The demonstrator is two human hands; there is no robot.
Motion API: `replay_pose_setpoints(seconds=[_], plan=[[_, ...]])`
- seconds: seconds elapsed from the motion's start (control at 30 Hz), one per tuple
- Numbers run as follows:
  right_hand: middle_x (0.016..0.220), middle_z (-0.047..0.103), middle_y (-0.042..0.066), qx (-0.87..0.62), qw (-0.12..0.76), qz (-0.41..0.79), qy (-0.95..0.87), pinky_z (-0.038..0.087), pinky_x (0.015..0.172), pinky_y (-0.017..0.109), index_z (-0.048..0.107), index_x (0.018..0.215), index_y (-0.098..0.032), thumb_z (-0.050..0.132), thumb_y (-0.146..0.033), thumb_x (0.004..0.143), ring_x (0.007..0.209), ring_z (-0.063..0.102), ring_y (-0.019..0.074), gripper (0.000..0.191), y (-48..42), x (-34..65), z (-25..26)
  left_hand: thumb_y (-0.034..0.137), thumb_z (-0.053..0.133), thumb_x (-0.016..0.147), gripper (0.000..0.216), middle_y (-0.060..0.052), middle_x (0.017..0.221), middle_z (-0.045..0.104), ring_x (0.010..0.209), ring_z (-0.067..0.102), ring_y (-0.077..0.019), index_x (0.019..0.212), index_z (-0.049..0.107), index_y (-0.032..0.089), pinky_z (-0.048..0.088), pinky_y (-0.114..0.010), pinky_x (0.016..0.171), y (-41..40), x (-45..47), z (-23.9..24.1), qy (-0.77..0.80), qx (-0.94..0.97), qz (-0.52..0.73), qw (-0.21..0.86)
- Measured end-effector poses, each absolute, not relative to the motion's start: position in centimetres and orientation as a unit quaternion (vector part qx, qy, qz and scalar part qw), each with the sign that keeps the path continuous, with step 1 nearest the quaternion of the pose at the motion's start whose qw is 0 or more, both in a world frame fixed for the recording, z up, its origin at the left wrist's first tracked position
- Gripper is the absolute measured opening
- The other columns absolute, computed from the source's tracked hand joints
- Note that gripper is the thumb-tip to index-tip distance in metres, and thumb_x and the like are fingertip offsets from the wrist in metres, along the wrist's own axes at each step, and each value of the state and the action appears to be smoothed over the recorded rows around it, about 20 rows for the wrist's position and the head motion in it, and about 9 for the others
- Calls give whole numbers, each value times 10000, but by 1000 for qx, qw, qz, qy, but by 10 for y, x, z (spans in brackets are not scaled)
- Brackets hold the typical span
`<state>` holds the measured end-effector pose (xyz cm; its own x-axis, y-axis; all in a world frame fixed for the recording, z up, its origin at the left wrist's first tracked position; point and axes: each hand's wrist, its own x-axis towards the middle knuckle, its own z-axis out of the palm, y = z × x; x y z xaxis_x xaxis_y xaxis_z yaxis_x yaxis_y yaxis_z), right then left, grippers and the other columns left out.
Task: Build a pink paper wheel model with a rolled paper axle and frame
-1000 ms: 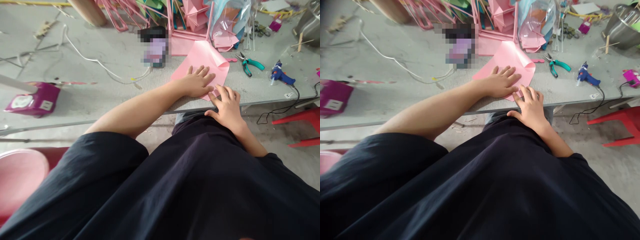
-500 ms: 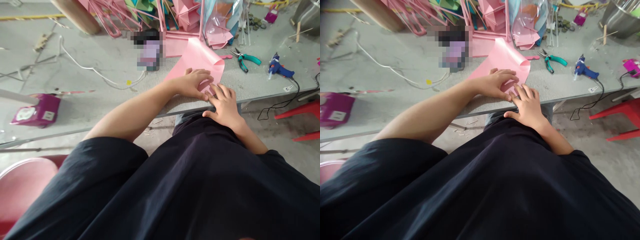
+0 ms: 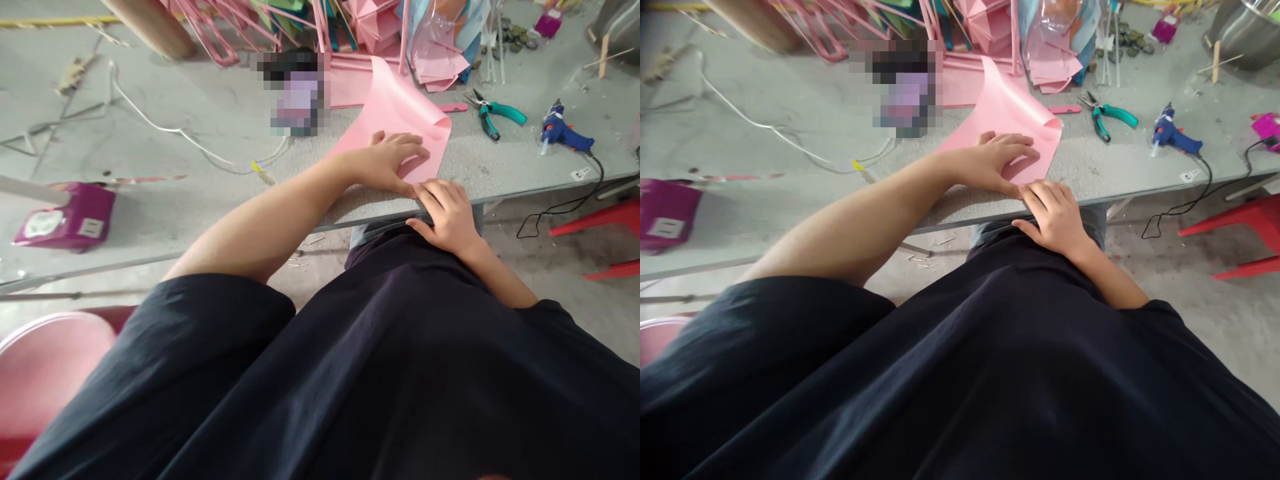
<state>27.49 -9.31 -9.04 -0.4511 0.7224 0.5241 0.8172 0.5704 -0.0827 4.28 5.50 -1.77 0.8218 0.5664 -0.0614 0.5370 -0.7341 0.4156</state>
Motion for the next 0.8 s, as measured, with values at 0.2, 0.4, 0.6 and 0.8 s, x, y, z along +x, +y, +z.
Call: replay_pose_setpoints(seconds=[0.2,0.4,0.6,0.8], plan=[[1381,774,237,-451,255,-83,-851,543,1147,605,720,1648,-112,425,-723,1218,1279,692,408,803,-95,275,-92,723,775,926,988,-128,2010,286,1872,151,-479,1811,502,377,57,-780,1468,63,39,-18,271,932,33,238],[1418,800,216,-465,257,-103,-841,510,1215,602,795,1562,-145,477,-648,1222,1396,685,420,686,-100,272,-92,590,710,953,869,-120,2014,280,1877,171,-457,1778,547,371,68,-806,1458,63,41,-18,283,928,32,241],[1521,815,192,-490,241,-102,-831,482,1283,625,802,1569,-166,455,-556,1230,1506,679,431,622,-109,269,-89,554,732,937,795,-105,1956,412,1820,314,-474,1709,617,397,185,-796,1442,62,44,-21,295,929,44,220],[1683,735,190,-508,194,-66,-836,415,1394,690,745,1648,-152,460,-582,1224,1669,584,466,667,-110,266,-73,555,743,958,777,-106,1936,445,1805,328,-488,1706,629,380,178,-785,1446,61,44,-14,294,932,31,211]])
